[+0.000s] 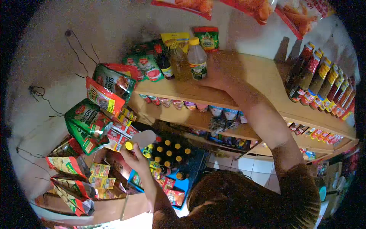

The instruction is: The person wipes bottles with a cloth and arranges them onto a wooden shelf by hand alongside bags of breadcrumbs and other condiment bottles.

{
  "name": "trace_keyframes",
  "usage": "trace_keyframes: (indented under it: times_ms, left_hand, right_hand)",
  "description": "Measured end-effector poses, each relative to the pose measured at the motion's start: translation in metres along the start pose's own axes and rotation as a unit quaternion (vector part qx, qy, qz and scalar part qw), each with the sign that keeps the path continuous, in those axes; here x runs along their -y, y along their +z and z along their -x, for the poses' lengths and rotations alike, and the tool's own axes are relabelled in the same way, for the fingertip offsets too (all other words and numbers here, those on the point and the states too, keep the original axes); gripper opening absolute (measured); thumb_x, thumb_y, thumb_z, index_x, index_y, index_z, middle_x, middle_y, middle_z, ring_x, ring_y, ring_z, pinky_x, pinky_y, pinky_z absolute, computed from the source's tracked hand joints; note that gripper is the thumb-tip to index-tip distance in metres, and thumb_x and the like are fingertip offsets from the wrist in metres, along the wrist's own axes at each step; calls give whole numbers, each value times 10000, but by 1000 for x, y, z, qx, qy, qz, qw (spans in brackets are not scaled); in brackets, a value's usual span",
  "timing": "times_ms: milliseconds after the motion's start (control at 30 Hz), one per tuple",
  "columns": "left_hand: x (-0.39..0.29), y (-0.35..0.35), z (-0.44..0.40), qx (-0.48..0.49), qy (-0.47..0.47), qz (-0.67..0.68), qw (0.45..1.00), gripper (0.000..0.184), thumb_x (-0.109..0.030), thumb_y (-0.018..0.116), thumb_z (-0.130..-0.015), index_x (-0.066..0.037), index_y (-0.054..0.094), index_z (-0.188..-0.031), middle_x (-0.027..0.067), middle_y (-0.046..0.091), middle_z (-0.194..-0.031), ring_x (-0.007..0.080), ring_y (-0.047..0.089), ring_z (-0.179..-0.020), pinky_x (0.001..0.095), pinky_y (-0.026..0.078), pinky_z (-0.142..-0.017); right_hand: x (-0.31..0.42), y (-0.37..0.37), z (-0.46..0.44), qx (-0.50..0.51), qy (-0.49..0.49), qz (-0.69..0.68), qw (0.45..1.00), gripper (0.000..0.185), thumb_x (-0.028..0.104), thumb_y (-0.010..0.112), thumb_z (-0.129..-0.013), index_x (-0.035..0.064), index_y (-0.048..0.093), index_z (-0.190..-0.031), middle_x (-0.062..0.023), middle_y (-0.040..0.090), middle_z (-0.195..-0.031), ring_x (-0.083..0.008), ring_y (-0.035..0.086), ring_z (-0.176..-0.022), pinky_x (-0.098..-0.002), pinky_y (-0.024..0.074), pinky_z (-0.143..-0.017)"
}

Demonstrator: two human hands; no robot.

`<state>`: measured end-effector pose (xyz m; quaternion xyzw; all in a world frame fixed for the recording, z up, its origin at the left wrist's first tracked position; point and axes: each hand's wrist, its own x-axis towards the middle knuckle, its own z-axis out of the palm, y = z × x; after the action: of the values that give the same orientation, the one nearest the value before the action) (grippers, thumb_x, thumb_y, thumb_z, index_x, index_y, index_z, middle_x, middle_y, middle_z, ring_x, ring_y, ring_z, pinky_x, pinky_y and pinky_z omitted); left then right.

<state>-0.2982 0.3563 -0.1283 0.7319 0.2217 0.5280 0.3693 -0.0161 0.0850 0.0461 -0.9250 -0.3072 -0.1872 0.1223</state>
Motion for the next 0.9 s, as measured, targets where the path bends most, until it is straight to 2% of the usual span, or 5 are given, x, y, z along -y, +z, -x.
trace_keyframes:
  times_ms: [133, 367, 600, 767, 900]
  left_hand:
    - [-22, 6, 5, 6, 80, 42, 996, 317, -167, 611, -1021, -3, 519, -1277, 74, 570, -1110, 139, 540, -947, 268, 479, -788]
    - [-73, 27, 12, 104, 23, 179, 978, 365, -127, 671, -952, 5, 521, -1257, 93, 573, -1162, 156, 551, -1004, 298, 465, -901]
    - [-148, 71, 5, 202, 78, 293, 931, 381, -48, 692, -902, 9, 525, -1239, 117, 602, -1178, 185, 589, -1066, 325, 478, -945]
    - [-188, 115, -21, 252, 212, 267, 906, 552, -52, 729, -893, 35, 466, -1370, 105, 602, -1156, 172, 594, -1019, 311, 496, -908]
    - [-213, 151, -41, 253, 144, 369, 883, 646, -98, 758, -902, 12, 414, -1437, 58, 578, -1035, 118, 557, -857, 273, 492, -753]
  right_hand:
    - [-10, 25, -3, -19, -7, -37, 999, 869, 553, 836, -701, -32, 538, -1270, -241, 660, -1123, -356, 652, -1053, -454, 513, -933]
    - [-14, 11, 31, -7, -62, -173, 983, 958, 485, 819, -764, 24, 383, -1481, -228, 577, -1331, -348, 570, -1227, -439, 455, -1029]
    - [16, -41, 99, 70, -342, -324, 879, 1010, 404, 849, -757, 36, 334, -1544, -190, 590, -1277, -342, 573, -1175, -436, 446, -1036]
    - [2, -23, 102, 115, -231, -451, 855, 863, 317, 866, -764, 30, 442, -1460, -142, 625, -1234, -299, 600, -1129, -423, 458, -1021]
    - [-39, 0, 80, 79, -139, -486, 859, 727, 313, 844, -790, 46, 518, -1382, -91, 641, -1255, -229, 602, -1133, -387, 470, -1007]
